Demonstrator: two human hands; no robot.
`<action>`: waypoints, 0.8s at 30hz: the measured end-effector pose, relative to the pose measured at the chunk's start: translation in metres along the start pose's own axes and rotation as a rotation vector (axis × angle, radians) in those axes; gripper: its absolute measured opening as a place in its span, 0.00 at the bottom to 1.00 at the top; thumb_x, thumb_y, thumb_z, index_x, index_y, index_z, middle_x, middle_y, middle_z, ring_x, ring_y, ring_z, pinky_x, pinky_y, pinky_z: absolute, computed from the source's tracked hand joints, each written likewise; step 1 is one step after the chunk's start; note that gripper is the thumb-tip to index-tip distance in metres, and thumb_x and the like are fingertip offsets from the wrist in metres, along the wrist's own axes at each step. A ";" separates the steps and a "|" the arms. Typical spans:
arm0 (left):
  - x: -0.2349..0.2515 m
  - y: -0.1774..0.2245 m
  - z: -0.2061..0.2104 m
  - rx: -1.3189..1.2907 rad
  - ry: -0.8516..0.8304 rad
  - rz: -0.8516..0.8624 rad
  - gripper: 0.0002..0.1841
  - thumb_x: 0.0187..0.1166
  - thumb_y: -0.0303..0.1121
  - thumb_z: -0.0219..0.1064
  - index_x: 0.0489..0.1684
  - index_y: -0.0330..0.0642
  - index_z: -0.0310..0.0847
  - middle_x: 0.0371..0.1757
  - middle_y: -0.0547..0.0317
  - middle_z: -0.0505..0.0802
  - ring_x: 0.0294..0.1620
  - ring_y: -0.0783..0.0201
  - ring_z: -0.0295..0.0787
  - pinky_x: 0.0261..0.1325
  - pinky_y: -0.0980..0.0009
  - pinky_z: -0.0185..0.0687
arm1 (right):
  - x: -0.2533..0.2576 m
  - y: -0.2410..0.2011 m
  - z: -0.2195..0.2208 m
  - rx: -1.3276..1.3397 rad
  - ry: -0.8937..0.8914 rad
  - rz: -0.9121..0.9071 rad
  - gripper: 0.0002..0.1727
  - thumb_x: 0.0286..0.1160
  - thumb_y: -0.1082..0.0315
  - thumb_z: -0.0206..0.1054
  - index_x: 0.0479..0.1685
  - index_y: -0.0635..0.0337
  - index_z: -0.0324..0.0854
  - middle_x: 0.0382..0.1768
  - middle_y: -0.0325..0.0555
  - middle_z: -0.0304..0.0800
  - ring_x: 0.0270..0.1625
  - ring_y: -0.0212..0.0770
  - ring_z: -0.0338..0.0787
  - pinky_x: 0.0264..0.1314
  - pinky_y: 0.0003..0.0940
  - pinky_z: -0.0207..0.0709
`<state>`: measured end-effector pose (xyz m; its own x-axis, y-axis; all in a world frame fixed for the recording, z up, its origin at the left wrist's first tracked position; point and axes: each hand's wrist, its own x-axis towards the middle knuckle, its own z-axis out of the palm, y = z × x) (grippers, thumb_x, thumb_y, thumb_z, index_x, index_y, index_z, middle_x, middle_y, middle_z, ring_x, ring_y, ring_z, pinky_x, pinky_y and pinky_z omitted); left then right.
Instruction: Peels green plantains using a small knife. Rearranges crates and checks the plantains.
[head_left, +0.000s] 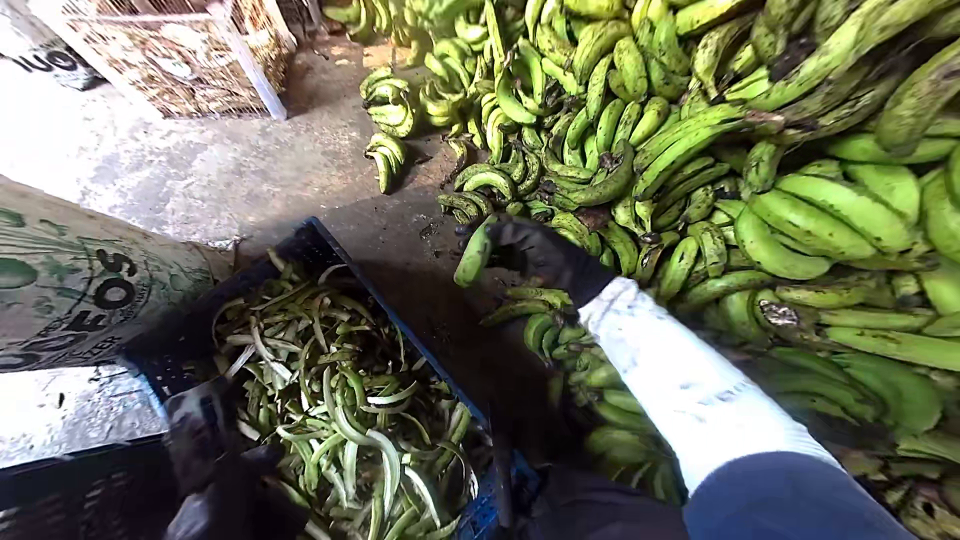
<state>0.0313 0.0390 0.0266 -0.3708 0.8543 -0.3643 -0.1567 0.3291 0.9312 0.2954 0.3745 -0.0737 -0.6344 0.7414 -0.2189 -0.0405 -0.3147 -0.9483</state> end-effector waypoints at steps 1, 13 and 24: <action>-0.003 0.000 0.000 -0.024 0.015 0.002 0.18 0.94 0.43 0.42 0.57 0.47 0.77 0.29 0.70 0.85 0.27 0.72 0.81 0.35 0.71 0.82 | -0.012 -0.027 0.007 0.073 -0.087 -0.094 0.19 0.86 0.60 0.52 0.71 0.53 0.75 0.56 0.41 0.90 0.55 0.37 0.91 0.60 0.35 0.86; -0.052 -0.035 0.003 0.063 0.086 0.194 0.28 0.92 0.49 0.43 0.77 0.39 0.72 0.33 0.61 0.88 0.29 0.68 0.83 0.33 0.70 0.82 | -0.101 -0.046 0.198 -0.166 0.015 -0.130 0.32 0.83 0.50 0.65 0.85 0.38 0.62 0.61 0.42 0.87 0.53 0.38 0.89 0.52 0.37 0.86; -0.102 -0.044 0.037 -0.174 -0.088 0.126 0.30 0.94 0.55 0.39 0.70 0.40 0.76 0.27 0.61 0.82 0.21 0.67 0.76 0.26 0.69 0.78 | -0.186 -0.088 0.244 -0.373 -0.075 -0.431 0.31 0.78 0.60 0.68 0.82 0.42 0.69 0.55 0.41 0.89 0.46 0.35 0.89 0.44 0.32 0.86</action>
<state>0.1098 -0.0478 0.0231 -0.3175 0.9184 -0.2360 -0.2723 0.1501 0.9504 0.2289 0.1200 0.1068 -0.6742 0.7082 0.2095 -0.0409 0.2474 -0.9680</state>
